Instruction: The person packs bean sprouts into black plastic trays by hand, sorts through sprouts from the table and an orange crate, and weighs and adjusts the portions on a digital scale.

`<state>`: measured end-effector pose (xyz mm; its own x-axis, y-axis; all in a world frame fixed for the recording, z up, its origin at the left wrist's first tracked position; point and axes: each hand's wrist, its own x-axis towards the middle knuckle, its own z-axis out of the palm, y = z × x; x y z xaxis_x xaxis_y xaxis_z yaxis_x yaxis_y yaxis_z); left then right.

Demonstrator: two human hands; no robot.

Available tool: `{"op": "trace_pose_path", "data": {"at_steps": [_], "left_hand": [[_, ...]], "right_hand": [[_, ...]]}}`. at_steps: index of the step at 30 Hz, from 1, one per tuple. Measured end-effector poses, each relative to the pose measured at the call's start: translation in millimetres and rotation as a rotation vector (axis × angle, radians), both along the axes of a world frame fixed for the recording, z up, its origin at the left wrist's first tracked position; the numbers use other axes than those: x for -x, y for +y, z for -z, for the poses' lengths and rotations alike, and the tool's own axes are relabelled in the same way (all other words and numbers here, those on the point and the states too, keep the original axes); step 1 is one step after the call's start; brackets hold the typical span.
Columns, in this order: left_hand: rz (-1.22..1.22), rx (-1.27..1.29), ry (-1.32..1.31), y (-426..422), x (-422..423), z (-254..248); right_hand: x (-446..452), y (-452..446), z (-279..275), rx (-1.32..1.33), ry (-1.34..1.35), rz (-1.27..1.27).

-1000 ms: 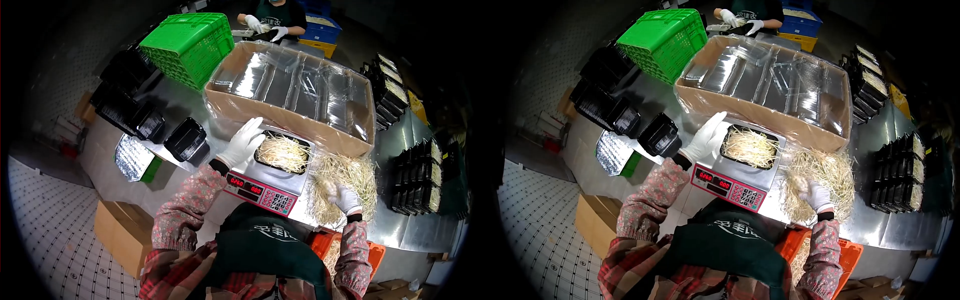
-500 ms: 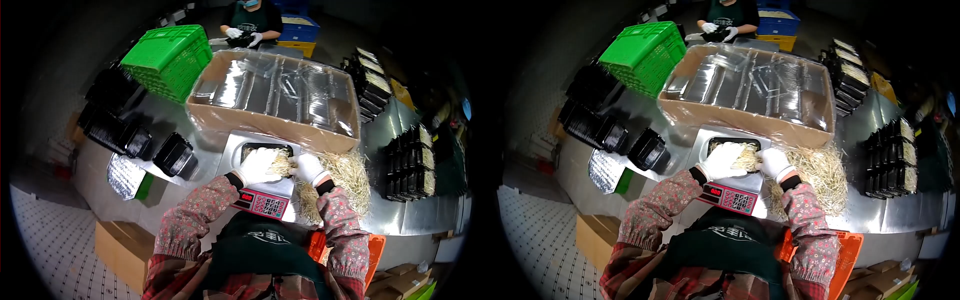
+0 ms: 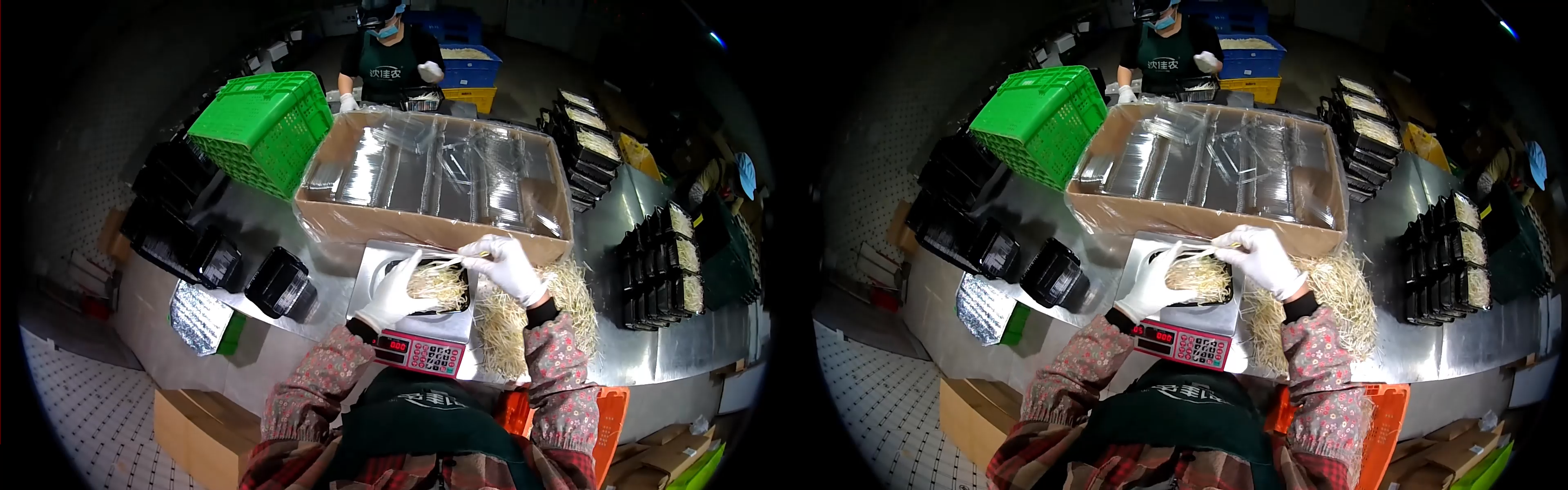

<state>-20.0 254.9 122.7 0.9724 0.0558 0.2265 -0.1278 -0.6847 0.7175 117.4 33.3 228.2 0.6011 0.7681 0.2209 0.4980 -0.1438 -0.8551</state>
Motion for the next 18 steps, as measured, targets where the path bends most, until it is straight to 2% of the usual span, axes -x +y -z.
{"op": "trace_pose_path", "data": {"at_steps": [2,3,4,6,8,10,11,14,15,16,18], "left_hand": [[-0.072,0.128,-0.107,15.2,11.8,14.1],[-0.06,0.383,-0.01,20.0,19.4,17.2],[-0.06,0.381,-0.01,23.5,25.6,10.5],[-0.109,0.327,0.141,25.4,41.8,-19.5],[-0.091,0.345,0.17,29.7,53.5,-28.4],[-0.155,0.373,0.173,30.2,59.0,-25.7],[-0.149,0.375,0.176,27.4,55.7,-21.6],[-0.079,-0.163,-0.13,4.4,31.4,-5.0],[-0.076,-0.274,-0.222,-11.6,22.0,-4.4],[-0.066,-0.283,-0.209,-20.5,9.3,7.5],[-0.032,-0.353,-0.166,-31.2,-16.3,33.8]], "right_hand": [[10.1,21.3,15.9,-0.022,-0.032,-0.06],[8.2,31.5,44.3,-0.021,-0.105,-0.088],[5.2,40.1,75.2,-0.019,-0.179,-0.116],[2.4,42.3,101.9,0.202,-0.268,-0.076],[0.9,33.0,101.5,0.19,-0.254,-0.061],[-7.2,19.4,96.0,0.062,-0.275,-0.077],[-10.0,14.6,93.9,0.032,-0.158,-0.033],[-0.6,21.3,85.6,0.036,-0.284,0.109],[13.0,28.0,79.9,-0.02,-0.261,0.107],[23.5,36.7,93.5,-0.043,-0.271,0.137],[40.4,59.0,134.3,0.159,-0.18,0.224]]}}
